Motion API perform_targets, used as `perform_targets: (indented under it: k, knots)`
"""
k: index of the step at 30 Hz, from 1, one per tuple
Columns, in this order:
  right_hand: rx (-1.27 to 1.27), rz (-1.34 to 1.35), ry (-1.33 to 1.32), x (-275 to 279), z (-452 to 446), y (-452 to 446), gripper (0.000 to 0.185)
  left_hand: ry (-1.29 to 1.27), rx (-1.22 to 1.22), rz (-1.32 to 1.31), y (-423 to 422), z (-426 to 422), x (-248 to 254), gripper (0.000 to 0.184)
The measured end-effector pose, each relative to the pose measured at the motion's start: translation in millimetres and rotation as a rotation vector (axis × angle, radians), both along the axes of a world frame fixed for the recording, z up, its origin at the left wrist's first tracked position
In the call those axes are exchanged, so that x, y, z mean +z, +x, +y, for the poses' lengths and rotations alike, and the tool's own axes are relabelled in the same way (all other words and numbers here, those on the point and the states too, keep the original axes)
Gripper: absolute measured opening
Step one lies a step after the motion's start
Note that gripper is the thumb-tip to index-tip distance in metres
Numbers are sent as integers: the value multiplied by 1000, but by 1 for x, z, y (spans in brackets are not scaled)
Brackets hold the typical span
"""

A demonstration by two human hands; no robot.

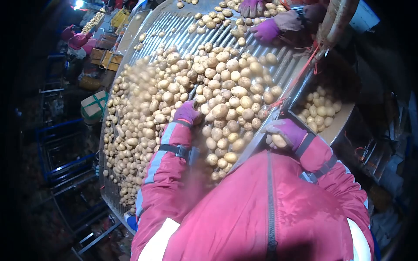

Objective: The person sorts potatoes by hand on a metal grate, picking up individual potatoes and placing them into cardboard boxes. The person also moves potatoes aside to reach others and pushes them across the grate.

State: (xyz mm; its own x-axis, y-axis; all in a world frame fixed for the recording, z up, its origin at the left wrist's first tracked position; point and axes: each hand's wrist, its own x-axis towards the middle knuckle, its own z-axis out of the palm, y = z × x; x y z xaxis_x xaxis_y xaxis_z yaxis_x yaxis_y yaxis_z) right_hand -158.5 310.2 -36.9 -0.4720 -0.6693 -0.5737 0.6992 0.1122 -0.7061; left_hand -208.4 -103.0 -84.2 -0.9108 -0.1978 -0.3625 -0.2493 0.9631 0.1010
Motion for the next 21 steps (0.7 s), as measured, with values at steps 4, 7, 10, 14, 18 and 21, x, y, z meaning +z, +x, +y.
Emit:
perform_targets:
  k: [4,7,10,14,18,21]
  knots:
    - [32,147,18,-2,10,6,35,253,19,167,19,4,15,43]
    - [5,178,63,2,21,14,32,841,293,145,29,12,45,41]
    - [-129,-70,39,11,33,18,29,1105,445,24,32,26,65,49]
    - [-73,549,-41,-18,66,37,34,867,-352,111,25,49,55,47]
    - [-322,191,-89,-28,92,65,35,1239,-42,-142,1,131,60,53]
    - [-281,417,79,-55,115,93,38,1292,-95,-295,-19,208,65,58]
